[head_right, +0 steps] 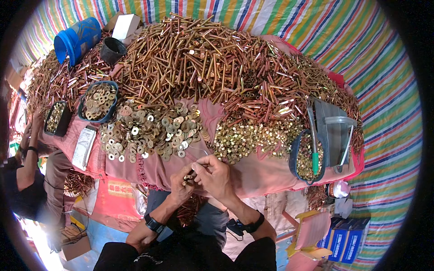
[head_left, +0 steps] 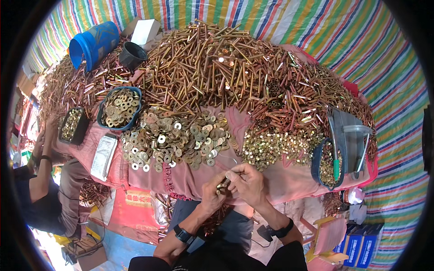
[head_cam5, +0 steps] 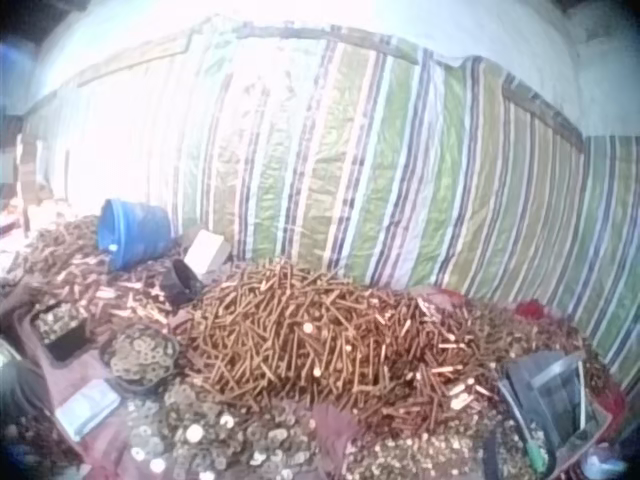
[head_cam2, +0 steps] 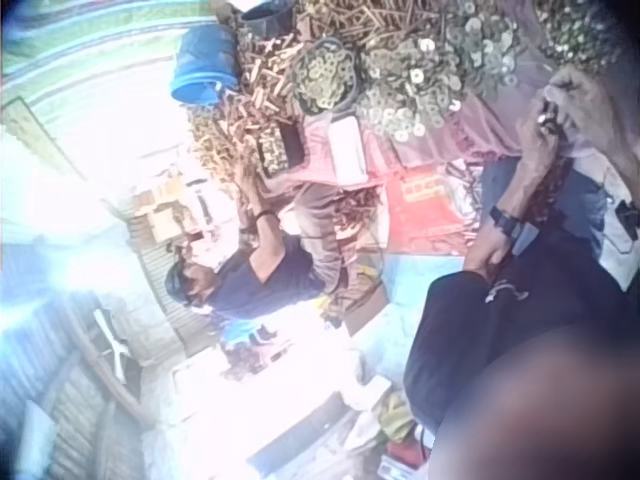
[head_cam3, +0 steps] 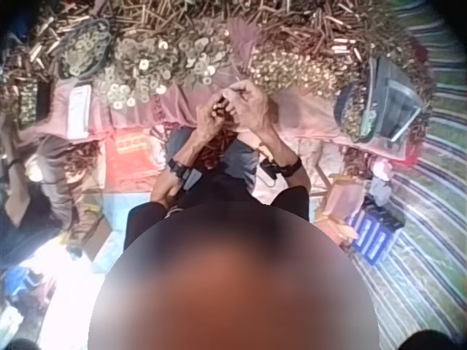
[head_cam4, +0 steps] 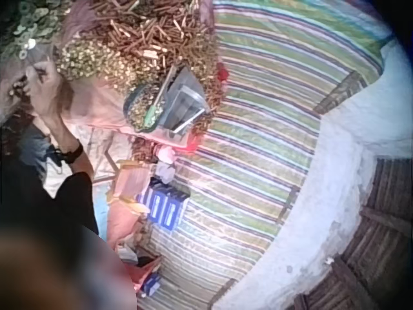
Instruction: The person sorts metal components by hand from a large pile on a table. The person picks up metal tubes and washers, moves them between different containers and piles, and handles them one by one.
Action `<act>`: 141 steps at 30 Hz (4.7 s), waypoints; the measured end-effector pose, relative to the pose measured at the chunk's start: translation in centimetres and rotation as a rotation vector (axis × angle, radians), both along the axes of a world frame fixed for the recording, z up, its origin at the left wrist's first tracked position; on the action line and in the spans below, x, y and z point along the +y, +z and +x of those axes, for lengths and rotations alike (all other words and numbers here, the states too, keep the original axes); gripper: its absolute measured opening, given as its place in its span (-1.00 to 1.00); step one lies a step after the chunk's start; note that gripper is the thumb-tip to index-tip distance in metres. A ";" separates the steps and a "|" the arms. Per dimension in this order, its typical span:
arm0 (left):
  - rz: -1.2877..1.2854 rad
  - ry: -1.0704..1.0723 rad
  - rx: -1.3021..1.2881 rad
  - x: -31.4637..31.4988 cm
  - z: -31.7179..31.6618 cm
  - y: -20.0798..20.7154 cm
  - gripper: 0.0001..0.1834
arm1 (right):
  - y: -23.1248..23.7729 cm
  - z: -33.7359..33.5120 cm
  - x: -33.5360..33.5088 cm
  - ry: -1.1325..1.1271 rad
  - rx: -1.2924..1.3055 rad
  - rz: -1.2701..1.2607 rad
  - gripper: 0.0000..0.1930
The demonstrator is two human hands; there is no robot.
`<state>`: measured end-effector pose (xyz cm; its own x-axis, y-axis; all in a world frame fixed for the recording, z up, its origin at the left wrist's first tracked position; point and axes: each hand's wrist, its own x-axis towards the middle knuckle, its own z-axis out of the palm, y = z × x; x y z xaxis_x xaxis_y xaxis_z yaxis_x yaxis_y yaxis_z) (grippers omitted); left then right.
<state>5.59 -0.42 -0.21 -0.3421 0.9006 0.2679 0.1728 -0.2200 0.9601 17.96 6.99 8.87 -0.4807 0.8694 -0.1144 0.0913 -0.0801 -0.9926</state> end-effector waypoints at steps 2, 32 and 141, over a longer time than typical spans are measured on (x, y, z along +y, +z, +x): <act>-0.041 -0.015 -0.054 0.1 0.1 -0.1 -0.52 | -0.1 0.0 0.8 0.016 -0.104 0.024 -0.77; 0.145 -0.016 0.023 0.4 0.2 0.0 -0.33 | 0.3 3.4 10.4 -0.103 0.018 0.342 -0.81; 0.127 0.079 0.031 -0.1 -0.2 -2.5 -0.43 | 1.6 -0.4 0.3 0.129 -0.225 0.793 -0.82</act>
<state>5.39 -0.56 -2.75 -0.3999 0.8298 0.3894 0.2237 -0.3236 0.9194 17.58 7.24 10.50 -0.6207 0.6722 0.4037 0.2545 0.6597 -0.7072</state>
